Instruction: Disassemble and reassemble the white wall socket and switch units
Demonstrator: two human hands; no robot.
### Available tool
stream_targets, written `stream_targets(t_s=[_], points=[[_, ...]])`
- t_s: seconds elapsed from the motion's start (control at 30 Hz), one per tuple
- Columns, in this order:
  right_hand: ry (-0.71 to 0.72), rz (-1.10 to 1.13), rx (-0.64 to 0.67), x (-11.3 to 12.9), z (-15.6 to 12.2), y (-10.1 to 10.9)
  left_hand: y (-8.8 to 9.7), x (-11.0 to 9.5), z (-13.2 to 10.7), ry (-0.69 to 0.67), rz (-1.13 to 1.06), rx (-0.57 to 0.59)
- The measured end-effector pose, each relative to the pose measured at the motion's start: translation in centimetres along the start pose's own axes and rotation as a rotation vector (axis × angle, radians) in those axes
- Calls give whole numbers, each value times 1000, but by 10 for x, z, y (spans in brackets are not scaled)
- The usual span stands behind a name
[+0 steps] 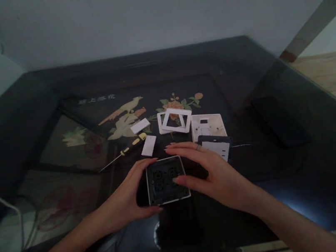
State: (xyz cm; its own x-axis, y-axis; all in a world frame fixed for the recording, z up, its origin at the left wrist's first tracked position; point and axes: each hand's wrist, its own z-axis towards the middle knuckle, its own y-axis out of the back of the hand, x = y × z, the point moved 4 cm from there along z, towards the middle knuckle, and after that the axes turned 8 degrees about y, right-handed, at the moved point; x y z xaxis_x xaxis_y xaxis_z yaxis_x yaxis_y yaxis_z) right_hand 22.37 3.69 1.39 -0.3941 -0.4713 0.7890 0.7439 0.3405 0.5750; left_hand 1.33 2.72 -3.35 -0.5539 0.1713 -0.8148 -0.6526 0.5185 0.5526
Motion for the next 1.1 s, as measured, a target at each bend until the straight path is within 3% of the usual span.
stream_targets(t_s=[0.1,0.2,0.43,0.67,1.1], points=[[43,-194,-4,6,29,1,5,-3,-1,3,-24,-9],[54,-445,97,2,64,-12,11,-7,-1,-37,-28,-73],[57,-645,202,-17,116,-46,19,-4,1,-63,84,-283],[67,-778,270,-26,120,-62,26,4,3,-30,192,-376],[89,-665,225,-28,107,-44,38,13,10,-10,129,-459]])
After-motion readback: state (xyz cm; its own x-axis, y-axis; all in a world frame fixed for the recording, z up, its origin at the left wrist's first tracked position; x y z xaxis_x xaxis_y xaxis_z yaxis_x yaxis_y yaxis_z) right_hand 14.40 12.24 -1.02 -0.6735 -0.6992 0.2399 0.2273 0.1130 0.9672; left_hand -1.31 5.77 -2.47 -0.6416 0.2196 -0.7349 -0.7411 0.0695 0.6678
